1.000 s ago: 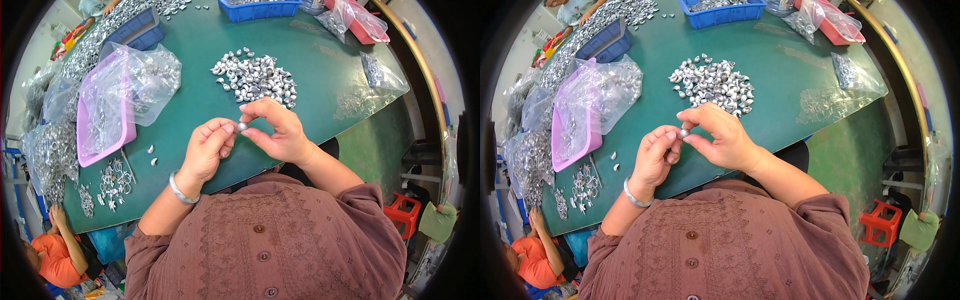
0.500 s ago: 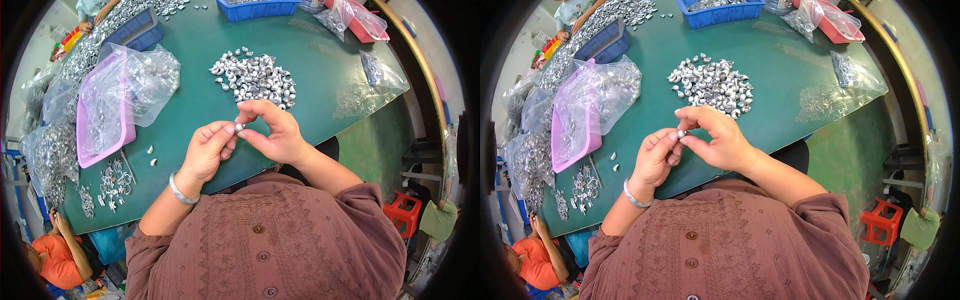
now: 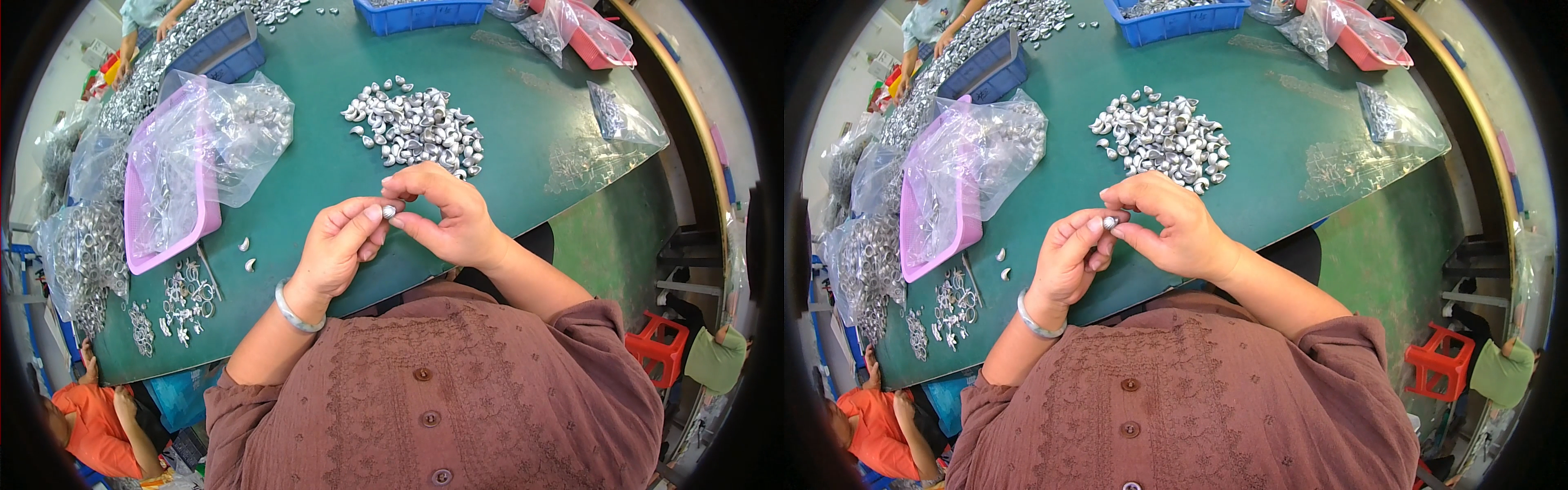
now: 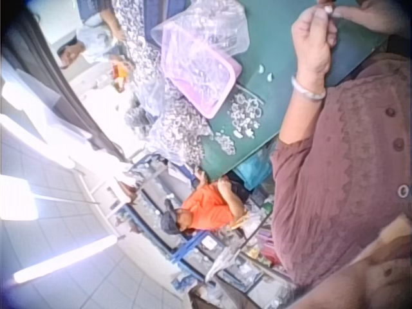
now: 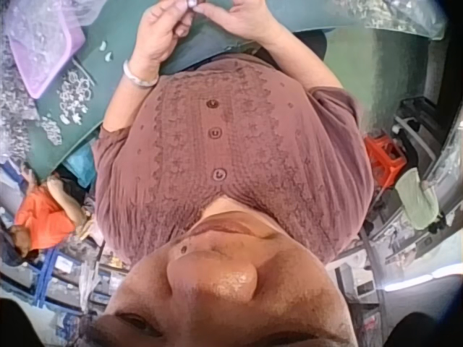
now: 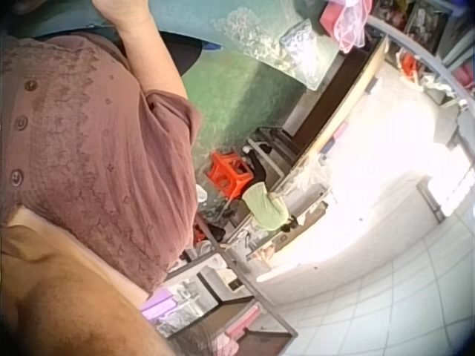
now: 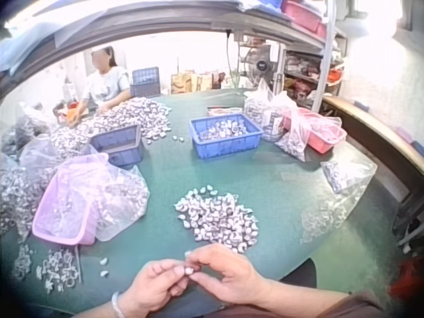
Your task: The person picks up small grey components from a pile on a table by hand, checks them, and places some into a plastic bag and others into a pile.
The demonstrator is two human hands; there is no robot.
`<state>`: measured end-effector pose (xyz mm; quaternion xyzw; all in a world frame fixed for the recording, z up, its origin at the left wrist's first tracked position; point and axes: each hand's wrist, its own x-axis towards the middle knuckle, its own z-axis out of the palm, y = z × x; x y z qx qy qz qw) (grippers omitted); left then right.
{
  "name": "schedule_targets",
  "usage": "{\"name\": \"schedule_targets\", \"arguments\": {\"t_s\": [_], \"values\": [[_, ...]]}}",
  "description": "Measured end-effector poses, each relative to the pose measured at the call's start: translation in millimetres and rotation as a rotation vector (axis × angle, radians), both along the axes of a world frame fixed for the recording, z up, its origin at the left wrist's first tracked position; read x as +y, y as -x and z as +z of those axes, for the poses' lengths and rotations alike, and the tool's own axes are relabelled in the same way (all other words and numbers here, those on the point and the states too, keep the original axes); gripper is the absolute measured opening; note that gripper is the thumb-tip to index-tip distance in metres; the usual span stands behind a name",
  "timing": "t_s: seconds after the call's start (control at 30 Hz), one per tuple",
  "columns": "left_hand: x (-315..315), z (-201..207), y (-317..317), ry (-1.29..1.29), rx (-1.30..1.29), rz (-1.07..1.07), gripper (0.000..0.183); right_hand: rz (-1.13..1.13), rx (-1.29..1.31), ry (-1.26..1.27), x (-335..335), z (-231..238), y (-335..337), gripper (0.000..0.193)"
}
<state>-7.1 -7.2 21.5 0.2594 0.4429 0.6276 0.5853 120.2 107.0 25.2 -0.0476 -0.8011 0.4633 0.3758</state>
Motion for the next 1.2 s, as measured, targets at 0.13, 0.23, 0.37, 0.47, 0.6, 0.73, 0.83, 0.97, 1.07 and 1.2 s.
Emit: {"name": "schedule_targets", "arguments": {"t_s": [0.13, 0.23, 0.37, 0.47, 0.6, 0.73, 0.83, 0.97, 1.07, 1.2], "values": [[-1.3, -1.8, -0.8, -0.012, -0.043, 0.004, 0.021, 0.048, 0.016, -0.057, 1.7, 0.1, 0.7, 0.026], [-0.7, -3.6, -1.4, -0.007, -0.036, 0.007, 0.022, 0.021, 0.037, -0.080, 1.6, 1.0, 3.0, 0.021], [0.1, -3.7, -0.5, 0.024, 0.095, 0.070, 0.022, -0.056, -0.037, -0.170, 2.1, 2.9, 1.6, 0.018], [1.2, -2.4, -2.4, 0.036, 0.138, 0.070, 0.022, -0.088, -0.089, -0.215, 1.3, 2.4, 1.3, 0.016], [2.0, -4.6, -2.2, 0.074, 0.152, 0.091, 0.022, -0.084, -0.101, -0.190, 1.2, 1.1, 1.7, 0.016], [2.2, -4.7, -1.6, 0.079, 0.094, 0.090, 0.021, -0.044, -0.145, 0.024, 0.4, -1.7, -0.1, 0.016], [2.3, -3.9, -1.8, 0.081, 0.071, 0.078, 0.022, -0.019, -0.151, 0.105, 0.1, -3.4, -1.0, 0.016], [1.4, -4.0, -1.0, 0.086, 0.067, 0.071, 0.022, -0.002, -0.160, 0.108, 1.1, -2.1, -1.1, 0.015], [2.0, -3.1, -1.3, 0.089, 0.048, 0.069, 0.022, -0.016, -0.157, 0.085, 1.4, -1.6, -1.2, 0.014], [1.9, -5.8, -0.8, 0.086, 0.045, 0.072, 0.018, -0.018, -0.131, 0.056, 1.6, -1.6, -0.6, 0.014]]}}
